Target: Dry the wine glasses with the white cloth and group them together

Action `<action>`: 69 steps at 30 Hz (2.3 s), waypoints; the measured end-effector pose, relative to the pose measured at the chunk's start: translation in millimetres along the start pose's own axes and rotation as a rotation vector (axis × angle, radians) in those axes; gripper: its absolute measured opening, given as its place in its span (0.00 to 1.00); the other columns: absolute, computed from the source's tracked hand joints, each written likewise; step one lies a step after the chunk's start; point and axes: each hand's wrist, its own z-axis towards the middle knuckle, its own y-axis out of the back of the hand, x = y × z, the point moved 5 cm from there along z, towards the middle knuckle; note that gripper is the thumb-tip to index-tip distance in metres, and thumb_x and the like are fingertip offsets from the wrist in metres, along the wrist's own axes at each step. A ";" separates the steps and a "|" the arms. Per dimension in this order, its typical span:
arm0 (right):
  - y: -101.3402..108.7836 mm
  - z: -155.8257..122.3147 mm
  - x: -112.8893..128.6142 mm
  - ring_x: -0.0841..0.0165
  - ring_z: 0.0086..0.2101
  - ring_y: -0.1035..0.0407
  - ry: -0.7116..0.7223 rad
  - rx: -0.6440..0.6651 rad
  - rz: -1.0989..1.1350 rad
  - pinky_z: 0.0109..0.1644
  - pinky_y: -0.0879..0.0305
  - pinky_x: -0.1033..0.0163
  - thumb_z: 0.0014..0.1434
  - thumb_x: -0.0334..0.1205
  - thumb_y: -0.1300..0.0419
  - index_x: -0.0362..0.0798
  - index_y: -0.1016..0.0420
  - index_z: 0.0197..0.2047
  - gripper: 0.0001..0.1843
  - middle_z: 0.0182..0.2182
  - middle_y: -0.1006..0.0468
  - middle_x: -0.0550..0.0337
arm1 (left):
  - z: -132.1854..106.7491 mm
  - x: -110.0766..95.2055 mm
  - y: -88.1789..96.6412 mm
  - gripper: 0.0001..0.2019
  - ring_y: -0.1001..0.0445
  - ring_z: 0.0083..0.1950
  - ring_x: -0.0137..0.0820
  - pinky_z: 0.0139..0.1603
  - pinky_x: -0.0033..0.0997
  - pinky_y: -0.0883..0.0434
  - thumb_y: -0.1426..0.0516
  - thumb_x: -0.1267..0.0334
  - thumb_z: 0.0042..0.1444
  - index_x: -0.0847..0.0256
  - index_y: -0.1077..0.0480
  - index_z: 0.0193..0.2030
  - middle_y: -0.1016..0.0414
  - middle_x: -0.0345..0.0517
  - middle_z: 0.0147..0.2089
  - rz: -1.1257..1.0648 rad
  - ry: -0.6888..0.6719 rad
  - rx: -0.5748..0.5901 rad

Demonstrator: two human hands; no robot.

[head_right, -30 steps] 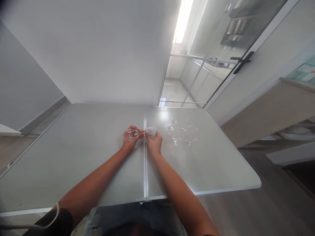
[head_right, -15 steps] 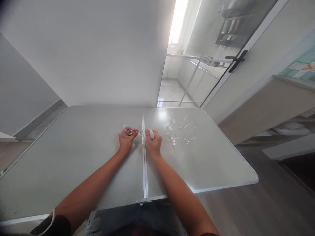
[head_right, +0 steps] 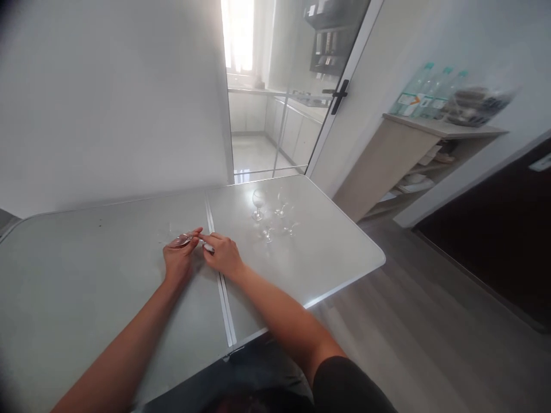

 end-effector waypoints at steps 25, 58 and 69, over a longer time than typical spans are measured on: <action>127.4 -25.6 54.0 0.62 0.37 0.22 0.104 -0.686 -0.003 0.46 0.25 0.55 0.67 0.43 0.43 0.50 0.20 0.38 0.11 0.36 0.18 0.54 | 4.1 9.4 -3.8 0.17 0.35 0.32 0.27 0.36 0.25 0.33 0.37 0.45 0.56 0.58 0.26 0.40 0.33 0.41 0.34 0.001 0.021 0.134; 272.9 -34.6 -219.0 0.64 0.28 0.26 -0.765 -0.340 -0.259 0.34 0.36 0.64 0.39 0.40 0.29 0.42 0.16 0.35 0.17 0.25 0.18 0.54 | 0.9 11.8 -10.6 0.16 0.36 0.27 0.28 0.29 0.28 0.36 0.38 0.47 0.57 0.59 0.26 0.33 0.36 0.41 0.27 -0.056 0.148 0.181; 225.2 -109.8 -99.2 0.66 0.19 0.37 -0.660 -0.458 -0.165 0.24 0.44 0.62 0.55 0.54 0.39 0.46 0.22 0.26 0.19 0.18 0.26 0.57 | -1.3 16.5 -11.1 0.15 0.35 0.26 0.25 0.26 0.26 0.37 0.37 0.49 0.57 0.60 0.27 0.31 0.33 0.41 0.27 -0.108 0.156 0.186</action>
